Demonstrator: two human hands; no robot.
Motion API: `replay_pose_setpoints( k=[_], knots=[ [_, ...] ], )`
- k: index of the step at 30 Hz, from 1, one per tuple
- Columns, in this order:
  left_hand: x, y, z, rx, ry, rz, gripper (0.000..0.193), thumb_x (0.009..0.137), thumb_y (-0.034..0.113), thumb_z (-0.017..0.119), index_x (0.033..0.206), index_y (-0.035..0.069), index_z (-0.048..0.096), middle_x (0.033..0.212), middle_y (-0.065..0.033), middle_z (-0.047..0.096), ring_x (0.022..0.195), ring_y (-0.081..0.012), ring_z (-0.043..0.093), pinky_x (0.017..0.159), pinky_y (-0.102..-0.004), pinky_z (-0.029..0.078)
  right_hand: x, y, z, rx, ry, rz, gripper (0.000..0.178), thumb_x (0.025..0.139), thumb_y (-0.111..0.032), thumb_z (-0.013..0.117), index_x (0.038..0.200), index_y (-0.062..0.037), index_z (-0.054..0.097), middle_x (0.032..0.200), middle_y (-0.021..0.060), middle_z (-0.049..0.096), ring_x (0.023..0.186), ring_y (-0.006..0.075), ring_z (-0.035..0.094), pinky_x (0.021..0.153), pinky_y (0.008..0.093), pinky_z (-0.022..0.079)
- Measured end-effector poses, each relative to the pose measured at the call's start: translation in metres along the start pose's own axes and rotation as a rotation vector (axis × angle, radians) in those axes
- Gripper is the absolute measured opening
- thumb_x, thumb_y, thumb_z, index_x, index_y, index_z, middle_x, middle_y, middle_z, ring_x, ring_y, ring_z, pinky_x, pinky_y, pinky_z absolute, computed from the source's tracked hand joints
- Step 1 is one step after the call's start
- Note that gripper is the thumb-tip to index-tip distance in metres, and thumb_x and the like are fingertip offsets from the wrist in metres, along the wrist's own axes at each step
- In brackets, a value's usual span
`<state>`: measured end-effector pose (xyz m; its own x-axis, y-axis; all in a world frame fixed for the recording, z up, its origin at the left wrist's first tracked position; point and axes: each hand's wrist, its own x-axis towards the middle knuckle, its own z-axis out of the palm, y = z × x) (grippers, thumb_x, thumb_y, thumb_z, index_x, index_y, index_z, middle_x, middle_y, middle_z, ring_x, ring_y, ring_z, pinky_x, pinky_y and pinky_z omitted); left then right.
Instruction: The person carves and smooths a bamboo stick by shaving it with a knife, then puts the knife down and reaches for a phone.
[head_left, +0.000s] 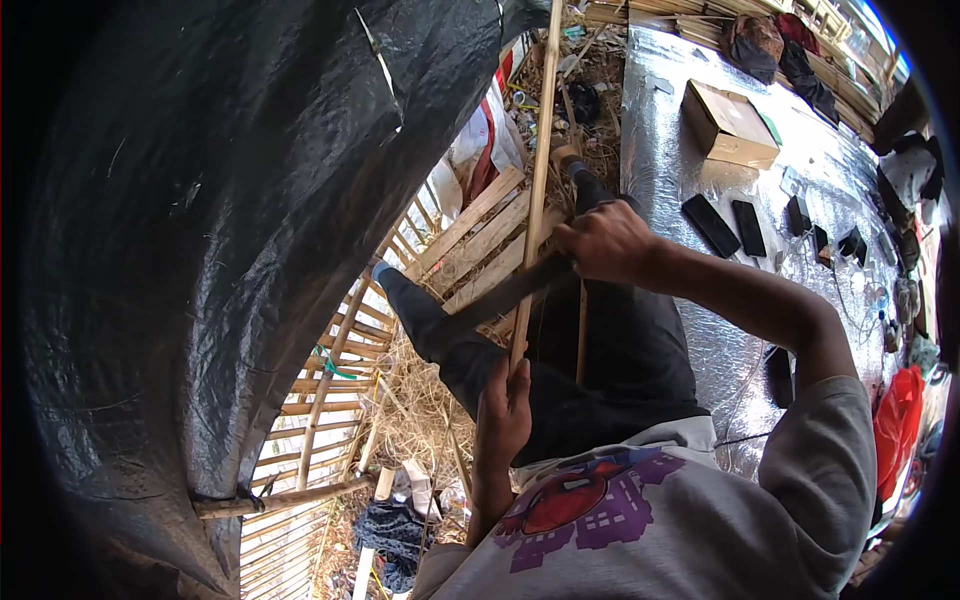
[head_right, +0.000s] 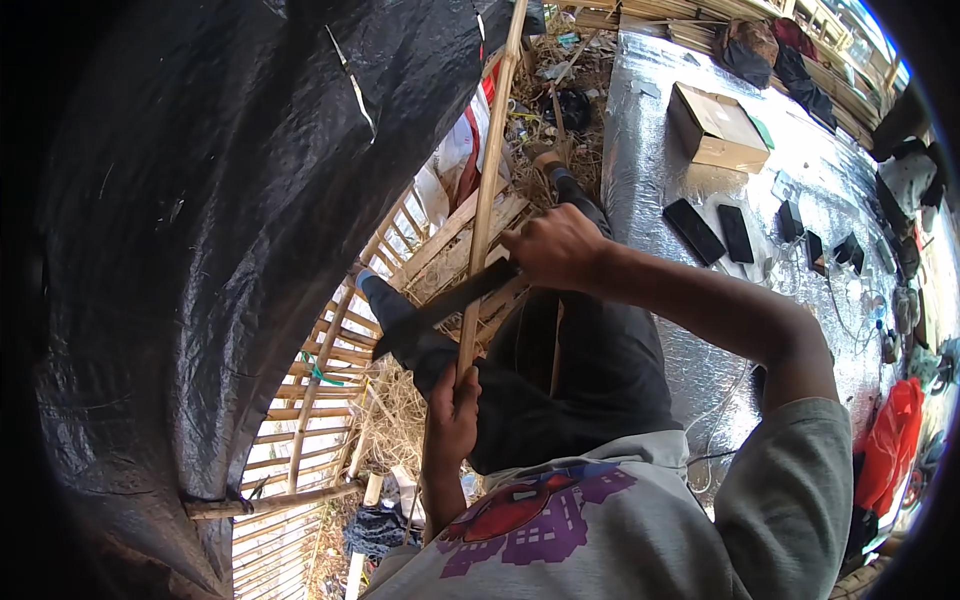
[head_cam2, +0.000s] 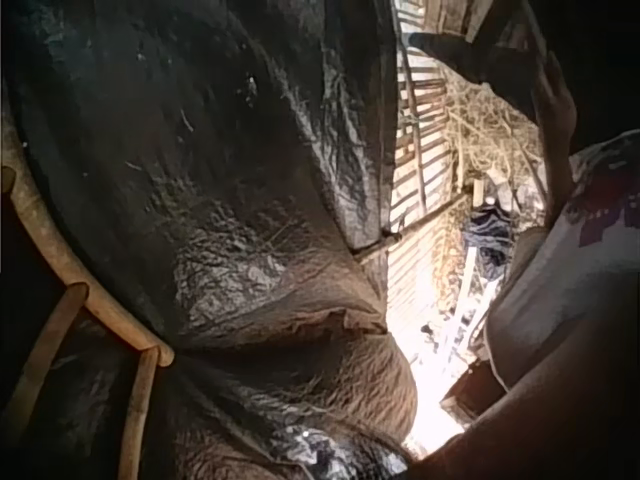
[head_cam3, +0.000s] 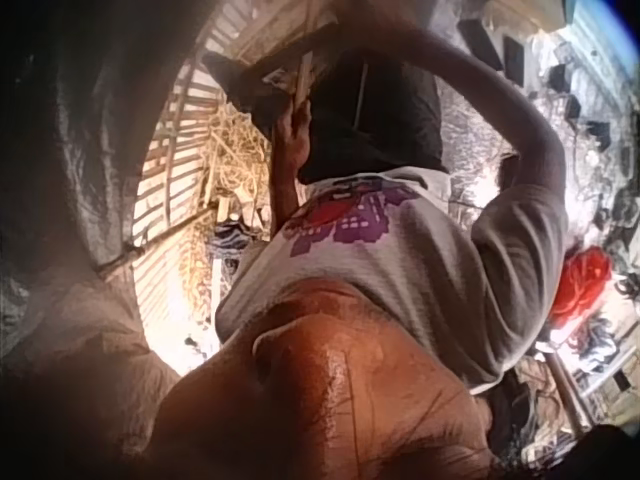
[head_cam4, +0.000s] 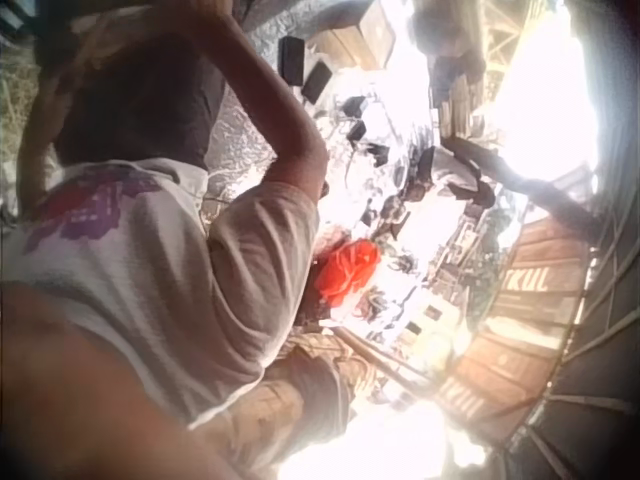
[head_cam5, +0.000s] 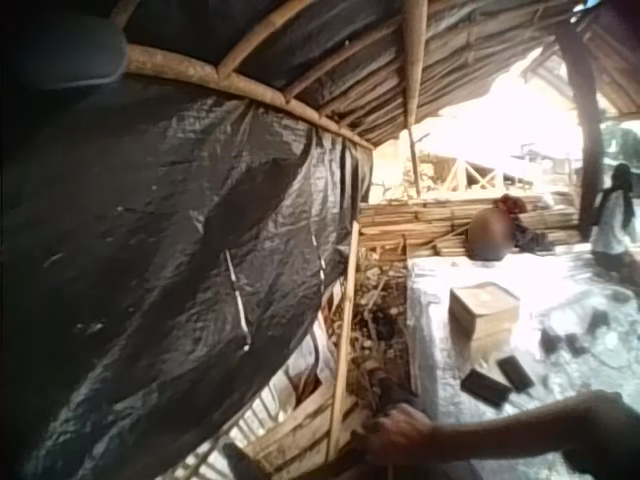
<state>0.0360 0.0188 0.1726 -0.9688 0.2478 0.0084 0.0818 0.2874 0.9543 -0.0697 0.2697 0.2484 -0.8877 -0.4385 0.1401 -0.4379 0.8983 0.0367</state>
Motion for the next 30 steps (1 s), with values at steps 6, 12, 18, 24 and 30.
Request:
replay_pose_setpoints(
  k=[6, 12, 18, 24, 30],
  knots=[
    [-0.020, 0.002, 0.004, -0.027, -0.092, -0.160, 0.032, 0.100, 0.022, 0.051, 0.128, 0.008, 0.056, 0.072, 0.0057, 0.046, 0.057, -0.0009, 0.038, 0.051, -0.0172, 0.033, 0.019, 0.084, -0.016, -0.076, -0.033, 0.473, 0.021, 0.085, -0.021, 0.056, 0.096, -0.0099, 0.069, 0.068, 0.0135, 0.066, 0.063, 0.0292, 0.068, 0.059, 0.0417, 0.055],
    [-0.018, 0.007, 0.006, -0.225, -0.146, -0.201, 0.033, 0.099, 0.022, 0.053, 0.129, 0.008, 0.055, 0.071, 0.0065, 0.046, 0.056, -0.0003, 0.037, 0.049, -0.0173, 0.032, 0.007, 0.080, -0.007, 0.056, 0.040, 0.436, 0.020, 0.082, -0.021, 0.056, 0.093, -0.0132, 0.070, 0.068, 0.0131, 0.066, 0.063, 0.0288, 0.068, 0.059, 0.0408, 0.055],
    [-0.012, 0.012, -0.008, -0.135, -0.118, -0.199, 0.029, 0.099, 0.024, 0.054, 0.114, -0.001, 0.056, 0.085, -0.0100, 0.061, 0.077, -0.0129, 0.055, 0.070, -0.0284, 0.045, -0.012, 0.012, -0.002, 0.022, -0.166, 0.067, 0.021, 0.072, -0.026, 0.068, 0.090, -0.0151, 0.066, 0.071, 0.0087, 0.067, 0.064, 0.0269, 0.067, 0.057, 0.0410, 0.052],
    [-0.019, 0.022, -0.018, -0.058, -0.091, -0.230, 0.031, 0.098, 0.027, 0.056, 0.113, -0.001, 0.055, 0.084, -0.0170, 0.062, 0.075, -0.0209, 0.059, 0.068, -0.0329, 0.047, 0.028, 0.091, -0.021, 0.076, -0.010, 0.552, 0.020, 0.075, -0.023, 0.061, 0.087, -0.0105, 0.071, 0.067, 0.0122, 0.066, 0.065, 0.0287, 0.067, 0.062, 0.0412, 0.055],
    [-0.029, 0.021, -0.007, -0.082, -0.158, -0.317, 0.032, 0.098, 0.027, 0.055, 0.111, -0.002, 0.057, 0.078, -0.0124, 0.058, 0.069, -0.0153, 0.052, 0.065, -0.0297, 0.045, 0.029, 0.150, -0.050, -0.073, 0.100, 0.693, 0.031, 0.080, -0.031, 0.060, 0.082, -0.0017, 0.070, 0.076, 0.0244, 0.066, 0.075, 0.0386, 0.068, 0.072, 0.0473, 0.055]
  ],
)
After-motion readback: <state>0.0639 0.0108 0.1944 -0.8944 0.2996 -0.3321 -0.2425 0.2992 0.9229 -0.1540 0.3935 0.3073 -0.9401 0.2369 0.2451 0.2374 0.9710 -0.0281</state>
